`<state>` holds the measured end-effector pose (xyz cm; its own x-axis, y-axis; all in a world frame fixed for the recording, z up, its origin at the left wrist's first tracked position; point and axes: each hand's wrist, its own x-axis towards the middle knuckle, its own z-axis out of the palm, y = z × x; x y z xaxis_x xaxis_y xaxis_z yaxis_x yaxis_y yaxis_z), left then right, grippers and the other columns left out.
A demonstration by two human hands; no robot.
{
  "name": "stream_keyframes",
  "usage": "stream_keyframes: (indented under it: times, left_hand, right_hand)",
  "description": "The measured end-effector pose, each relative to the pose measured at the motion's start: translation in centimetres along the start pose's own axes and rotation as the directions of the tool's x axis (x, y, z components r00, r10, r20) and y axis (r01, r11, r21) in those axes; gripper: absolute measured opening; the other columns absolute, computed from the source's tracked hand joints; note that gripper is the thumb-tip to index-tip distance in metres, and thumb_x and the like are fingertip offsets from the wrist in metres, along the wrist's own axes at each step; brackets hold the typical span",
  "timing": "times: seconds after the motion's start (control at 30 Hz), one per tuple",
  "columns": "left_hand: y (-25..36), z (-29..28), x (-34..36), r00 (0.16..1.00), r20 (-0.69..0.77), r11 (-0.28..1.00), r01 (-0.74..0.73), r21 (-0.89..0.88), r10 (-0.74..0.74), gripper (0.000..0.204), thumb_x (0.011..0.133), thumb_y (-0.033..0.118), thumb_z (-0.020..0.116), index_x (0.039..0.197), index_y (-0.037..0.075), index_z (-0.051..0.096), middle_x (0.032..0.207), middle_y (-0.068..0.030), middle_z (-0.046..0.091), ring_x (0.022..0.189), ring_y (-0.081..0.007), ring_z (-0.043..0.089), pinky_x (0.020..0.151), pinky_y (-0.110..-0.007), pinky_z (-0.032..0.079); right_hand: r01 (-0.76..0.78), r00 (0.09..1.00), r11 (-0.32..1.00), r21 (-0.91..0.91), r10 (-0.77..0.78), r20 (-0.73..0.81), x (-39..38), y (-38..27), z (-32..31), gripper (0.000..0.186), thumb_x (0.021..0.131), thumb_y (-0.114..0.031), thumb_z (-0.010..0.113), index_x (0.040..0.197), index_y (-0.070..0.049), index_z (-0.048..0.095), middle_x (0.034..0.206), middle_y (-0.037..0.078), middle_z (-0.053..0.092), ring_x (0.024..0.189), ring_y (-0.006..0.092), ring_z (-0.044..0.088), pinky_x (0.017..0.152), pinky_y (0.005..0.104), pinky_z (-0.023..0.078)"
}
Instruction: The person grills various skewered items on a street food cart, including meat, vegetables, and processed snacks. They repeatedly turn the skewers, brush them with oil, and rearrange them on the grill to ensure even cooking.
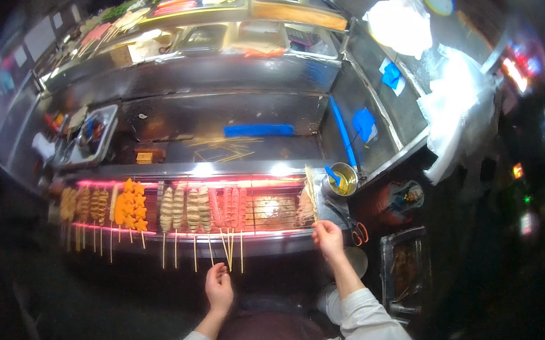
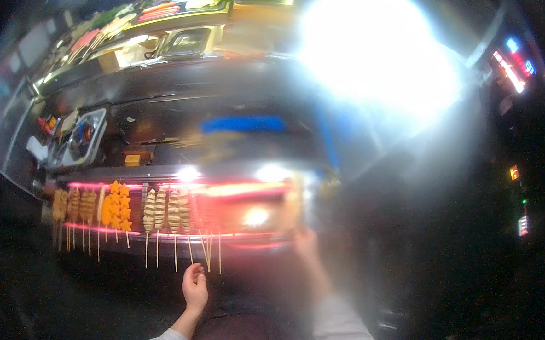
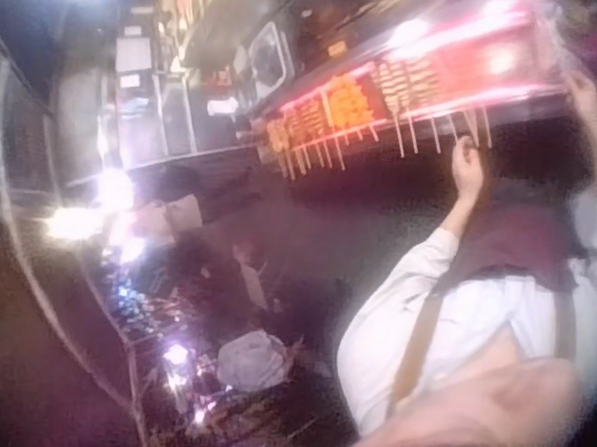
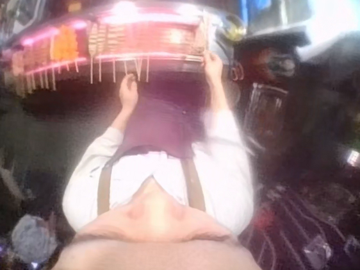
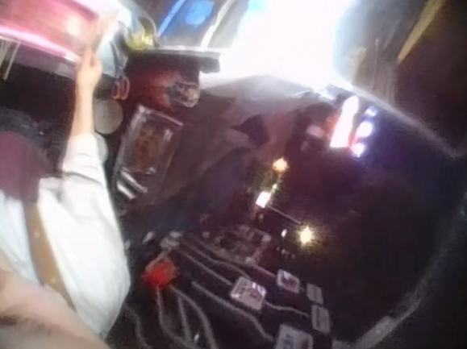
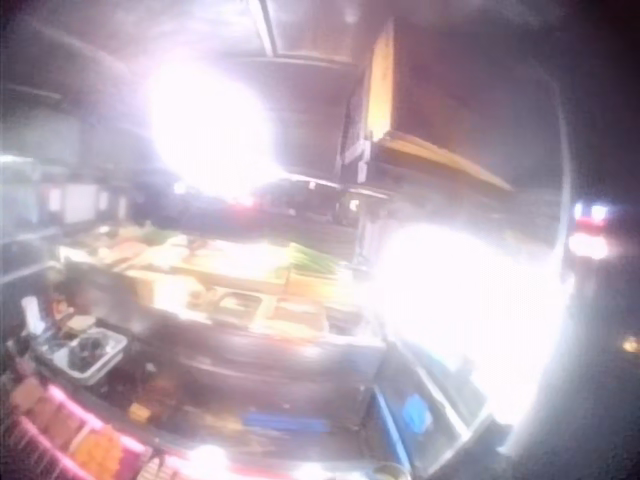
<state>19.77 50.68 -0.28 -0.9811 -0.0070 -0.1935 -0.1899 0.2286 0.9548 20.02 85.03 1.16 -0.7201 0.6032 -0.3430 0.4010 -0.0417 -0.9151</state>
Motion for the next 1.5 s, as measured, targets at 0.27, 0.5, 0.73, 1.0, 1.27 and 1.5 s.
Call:
stream_keyframes:
  times: [0.27, 0.5, 0.73, 1.0, 1.27, 1.5]
  left_hand:
    - [1.5, 7.7, 0.5, 0.807, 0.476, 0.835, 0.499, -0.232, -0.35, 0.03, 0.09, 0.01, 0.056, 0.117, -0.001, 0.052, 0.098, -0.0073, 0.061, 0.082, -0.0129, 0.058, 0.072, -0.025, 0.048]
    - [-2.4, 16.4, 1.7, 0.743, 0.387, 0.743, 0.643, -0.186, -0.546, 0.033, 0.091, 0.023, 0.056, 0.114, -0.001, 0.053, 0.087, -0.0052, 0.059, 0.073, -0.0111, 0.055, 0.063, -0.028, 0.046]
    - [-0.5, 20.9, 1.8, 0.826, 0.12, 0.773, 0.559, -0.299, -0.551, 0.018, 0.09, 0.015, 0.057, 0.1, 0.001, 0.05, 0.076, -0.0055, 0.06, 0.058, -0.012, 0.055, 0.051, -0.024, 0.045]
    - [-0.7, 20.7, 3.0, 0.77, 0.098, 0.698, 0.618, -0.362, -0.631, 0.018, 0.094, 0.018, 0.048, 0.1, 0.005, 0.058, 0.07, -0.0037, 0.057, 0.052, -0.0124, 0.053, 0.044, -0.025, 0.042]
    - [2.0, 21.4, 4.5, 0.748, 0.245, 0.613, 0.651, -0.448, -0.616, 0.015, 0.094, 0.015, 0.044, 0.09, 0.006, 0.056, 0.062, -0.0017, 0.05, 0.051, -0.0159, 0.055, 0.045, -0.027, 0.043]
    - [7.5, 23.6, 3.7, 0.837, 0.371, 0.707, 0.541, -0.456, -0.401, 0.02, 0.099, 0.017, 0.039, 0.091, 0.006, 0.053, 0.064, -0.001, 0.049, 0.056, -0.0149, 0.055, 0.05, -0.027, 0.043]
  right_hand:
    - [0.064, 0.997, 0.943, -0.327, -0.071, -0.009, -2.0, 2.0, 7.5, 0.015, 0.09, -0.016, 0.057, 0.087, -0.003, 0.064, 0.068, 0.005, 0.063, 0.058, 0.0142, 0.059, 0.053, 0.0289, 0.048]
    - [0.404, 0.878, 0.61, -0.682, -0.468, 0.102, 2.9, 0.7, 3.1, 0.022, 0.083, -0.023, 0.061, 0.096, -0.006, 0.067, 0.09, 0.016, 0.067, 0.085, 0.0334, 0.065, 0.075, 0.0392, 0.051]
    - [0.423, 0.714, 0.434, -0.795, -0.7, -0.002, 22.7, -1.0, -7.1, 0.045, 0.078, -0.029, 0.067, 0.114, -0.005, 0.057, 0.114, 0.018, 0.055, 0.102, 0.0342, 0.056, 0.085, 0.0426, 0.046]
    - [0.479, 0.753, 0.574, -0.664, -0.658, -0.026, 17.6, -4.0, -4.8, 0.016, 0.078, -0.02, 0.064, 0.084, -0.005, 0.062, 0.092, 0.016, 0.055, 0.086, 0.0351, 0.058, 0.074, 0.0431, 0.048]
    - [0.434, 0.746, 0.766, -0.475, -0.6, -0.287, 15.7, 1.8, -12.2, 0.019, 0.082, -0.01, 0.067, 0.099, 0.0, 0.067, 0.09, 0.009, 0.059, 0.068, 0.0164, 0.06, 0.06, 0.0294, 0.05]
    - [0.188, 0.944, 0.605, 0.773, 0.106, -0.313, 18.6, 4.1, -12.3, 0.017, 0.087, -0.006, 0.063, 0.102, 0.002, 0.059, 0.085, 0.007, 0.06, 0.067, 0.0126, 0.058, 0.06, 0.0235, 0.053]
